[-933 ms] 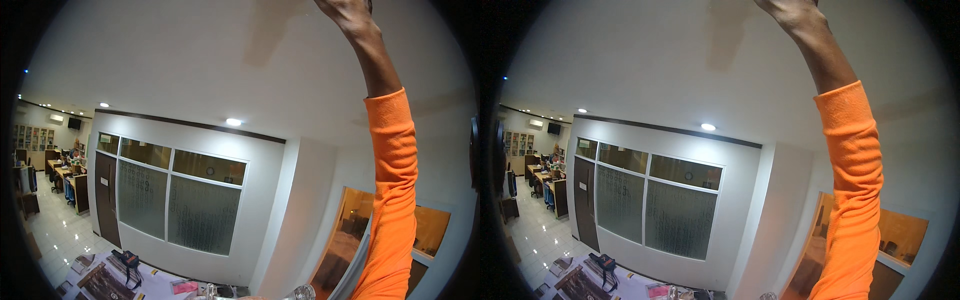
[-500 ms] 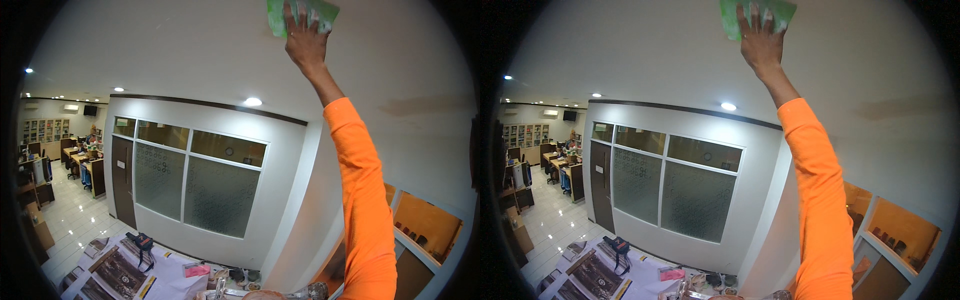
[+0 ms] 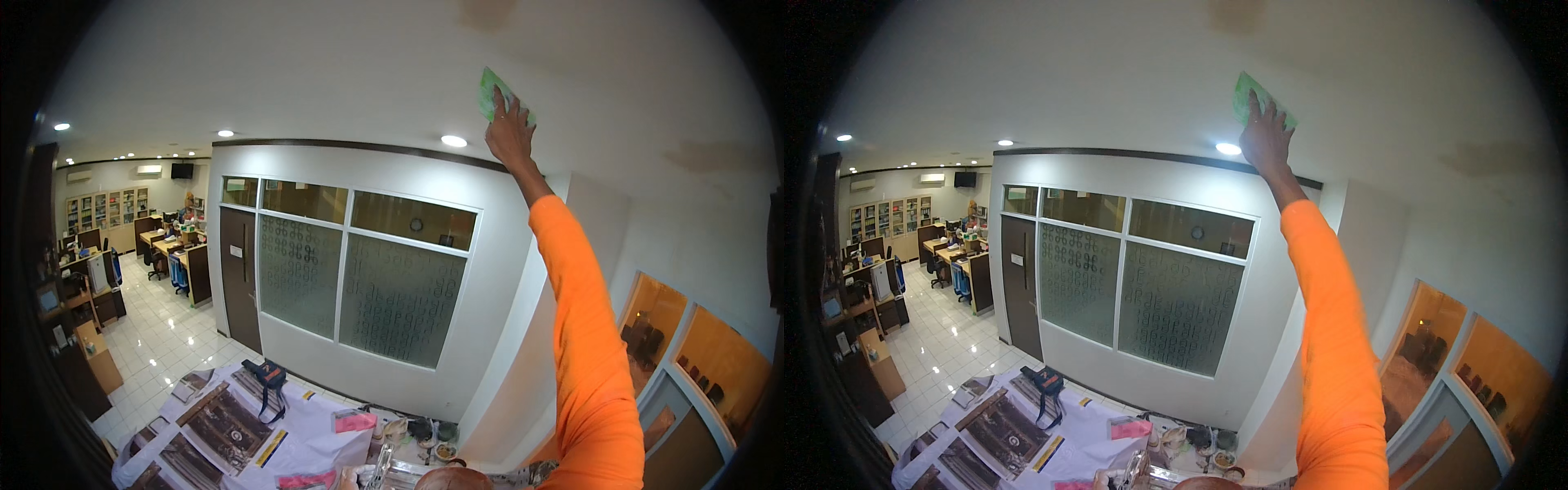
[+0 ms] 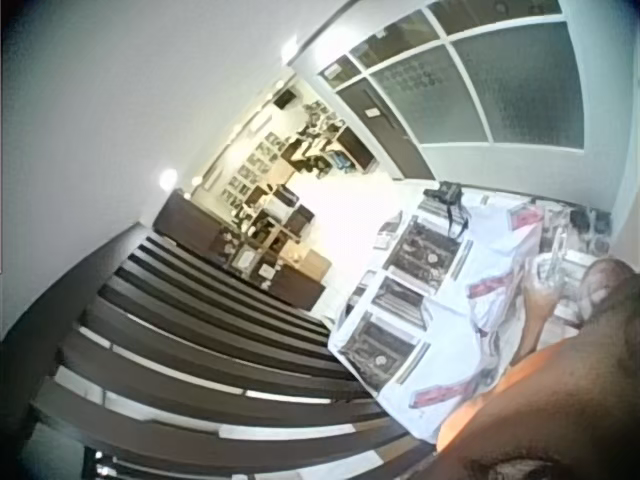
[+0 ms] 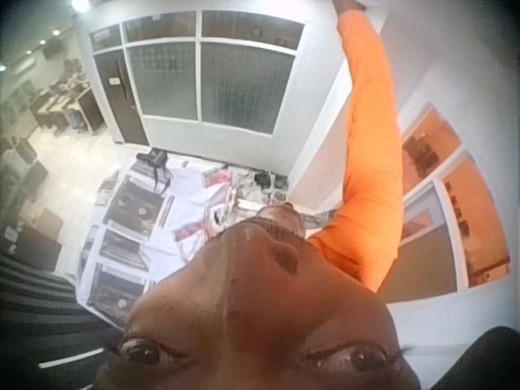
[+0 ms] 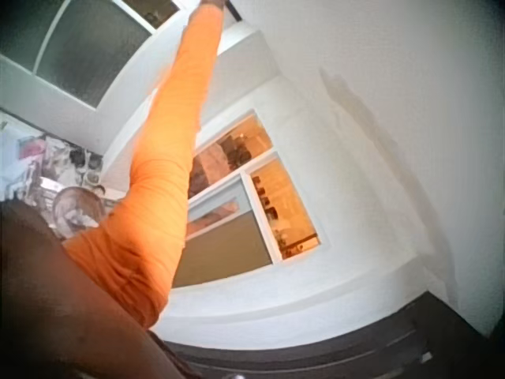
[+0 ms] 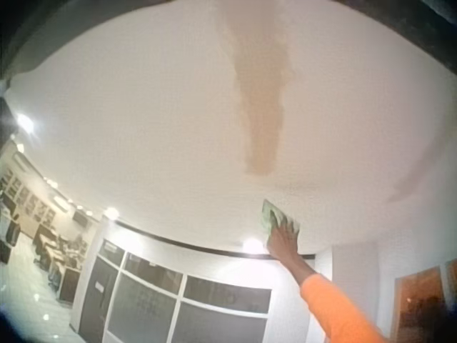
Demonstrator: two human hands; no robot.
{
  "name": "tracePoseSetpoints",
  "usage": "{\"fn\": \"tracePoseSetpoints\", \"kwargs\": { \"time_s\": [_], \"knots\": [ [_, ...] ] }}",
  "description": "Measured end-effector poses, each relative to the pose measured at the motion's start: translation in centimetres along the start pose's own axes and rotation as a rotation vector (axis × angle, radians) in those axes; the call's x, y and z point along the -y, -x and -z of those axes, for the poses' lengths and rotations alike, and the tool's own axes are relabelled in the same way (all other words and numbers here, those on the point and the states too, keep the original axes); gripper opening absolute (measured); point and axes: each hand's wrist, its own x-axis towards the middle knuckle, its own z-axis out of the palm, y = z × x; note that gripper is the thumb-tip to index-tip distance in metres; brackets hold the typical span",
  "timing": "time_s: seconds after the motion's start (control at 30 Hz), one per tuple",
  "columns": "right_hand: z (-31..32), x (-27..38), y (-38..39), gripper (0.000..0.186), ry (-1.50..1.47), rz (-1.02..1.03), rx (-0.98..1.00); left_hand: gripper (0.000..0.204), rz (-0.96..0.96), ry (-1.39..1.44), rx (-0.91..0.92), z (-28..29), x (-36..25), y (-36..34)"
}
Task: The person applies white plaster to the ceiling using a green trowel and a metal hawk. They repeatedly scoop plaster from the hawk onto the trowel and smooth it onto the ceiling surface in a continuous motion.
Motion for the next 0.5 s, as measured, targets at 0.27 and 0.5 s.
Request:
{"fn": "tracePoseSetpoints", "kwargs": {
  "time_s": [0.27,0.5],
  "knots": [
    [8.3,-6.5,14.4,0.045,-1.932,-0.672,0.561,0.028,0.181,0.028,0.121,-0.6,-0.2,0.5],
    [19.2,-8.9,26.9,0.052,-2.160,-0.888,0.843,0.029,0.254,0.053,0.172,-0.3,-1.2,0.0]
  ]
}}
